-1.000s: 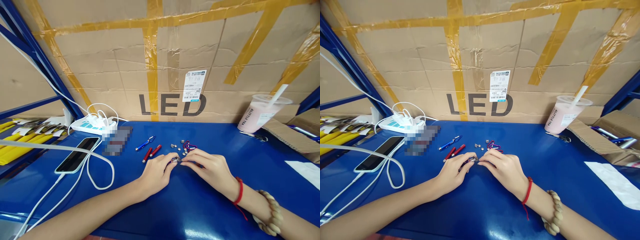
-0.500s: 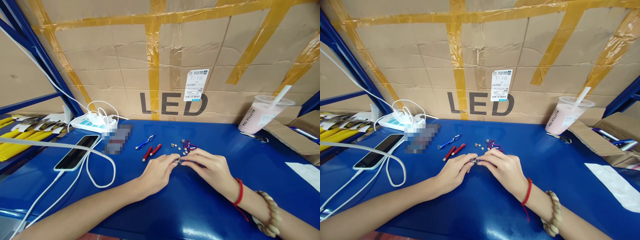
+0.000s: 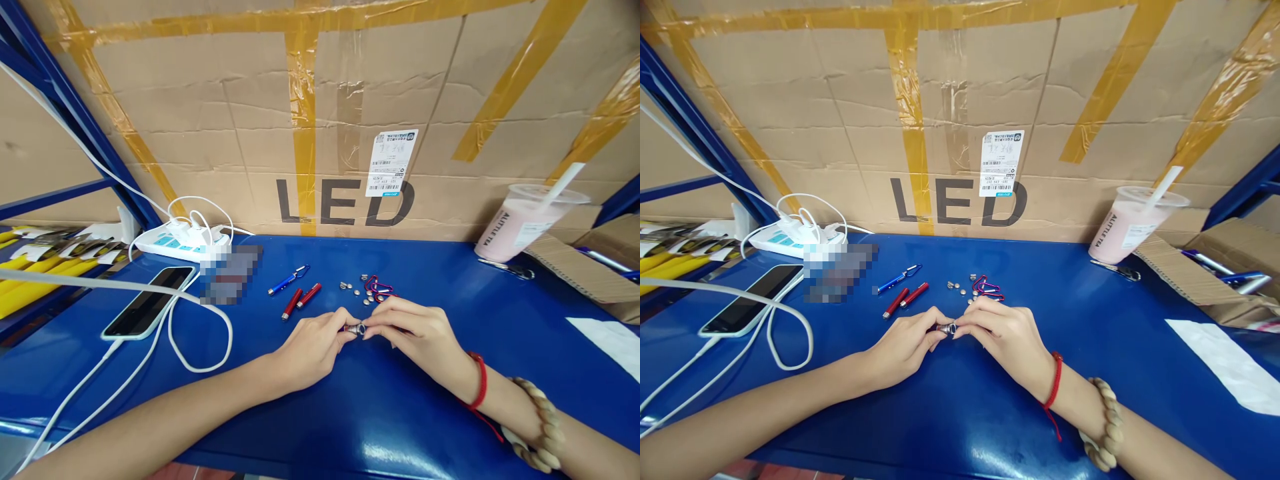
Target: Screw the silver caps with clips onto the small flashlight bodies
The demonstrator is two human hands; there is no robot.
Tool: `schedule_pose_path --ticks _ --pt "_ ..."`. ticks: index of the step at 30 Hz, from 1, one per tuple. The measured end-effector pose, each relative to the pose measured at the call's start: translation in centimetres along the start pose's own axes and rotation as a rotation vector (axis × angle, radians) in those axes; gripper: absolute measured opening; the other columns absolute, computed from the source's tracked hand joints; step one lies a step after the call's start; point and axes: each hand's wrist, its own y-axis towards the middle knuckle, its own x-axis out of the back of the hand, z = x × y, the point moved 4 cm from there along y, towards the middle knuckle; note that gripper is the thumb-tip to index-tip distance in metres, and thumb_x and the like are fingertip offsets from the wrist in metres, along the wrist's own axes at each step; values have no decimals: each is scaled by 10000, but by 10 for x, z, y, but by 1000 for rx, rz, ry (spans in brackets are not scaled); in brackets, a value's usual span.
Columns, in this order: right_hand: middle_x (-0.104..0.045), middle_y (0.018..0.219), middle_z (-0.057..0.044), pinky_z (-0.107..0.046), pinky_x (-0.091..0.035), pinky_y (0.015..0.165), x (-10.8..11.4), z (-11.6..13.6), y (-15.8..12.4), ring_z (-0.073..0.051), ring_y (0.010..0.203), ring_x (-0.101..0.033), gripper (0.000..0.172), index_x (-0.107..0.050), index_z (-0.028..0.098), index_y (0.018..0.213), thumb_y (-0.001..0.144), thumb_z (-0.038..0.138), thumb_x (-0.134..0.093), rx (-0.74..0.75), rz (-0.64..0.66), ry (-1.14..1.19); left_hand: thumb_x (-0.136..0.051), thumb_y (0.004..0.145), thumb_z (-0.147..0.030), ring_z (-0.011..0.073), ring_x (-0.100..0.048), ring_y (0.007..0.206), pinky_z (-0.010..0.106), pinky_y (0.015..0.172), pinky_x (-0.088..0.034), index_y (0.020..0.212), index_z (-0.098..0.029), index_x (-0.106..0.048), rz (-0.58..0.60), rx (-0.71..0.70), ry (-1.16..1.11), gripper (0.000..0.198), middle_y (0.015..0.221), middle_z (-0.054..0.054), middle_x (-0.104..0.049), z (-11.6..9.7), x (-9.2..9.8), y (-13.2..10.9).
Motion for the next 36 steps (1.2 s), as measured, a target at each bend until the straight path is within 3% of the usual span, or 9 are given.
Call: schedule_pose_path --ticks 11,15,20,26,36 --pt "-664 775 0 -179 -458 579 1 1 0 -91 631 -621 145 -667 186 783 863 231 -555 7 78 -91 -352 899 -162 132 -554 567 211 534 -400 803 -205 -370 -2 -4 29 107 680 -16 -570 0 0 1" --pt "-666 756 5 -183 -460 589 -1 -1 1 -94 635 -626 221 -670 197 749 882 296 -524 -34 100 -109 -366 904 -168 155 -609 694 222 577 -428 800 -202 -383 -28 -34 43 111 781 14 -621 1 -1 0" --pt "-672 719 18 -195 -459 620 -4 -7 1 -106 669 -624 191 -672 210 708 839 318 -586 -167 127 -33 -375 920 -186 172 -620 803 244 660 -463 886 -190 -473 -69 -102 104 104 865 35 -636 3 -3 0" --pt "-654 656 13 -194 -406 474 -6 -11 2 -80 485 -535 187 -672 193 667 792 326 -630 -347 172 40 -372 931 -190 158 -604 753 238 666 -466 929 -169 -529 -109 -161 121 158 842 37 -634 1 -1 0" --pt "-537 442 21 -196 -378 383 -13 -12 4 -86 350 -495 313 -630 148 635 756 435 -615 -602 203 275 -368 936 -177 160 -581 914 271 800 -469 1072 -187 -526 -75 -95 68 209 1011 37 -636 3 -1 1"
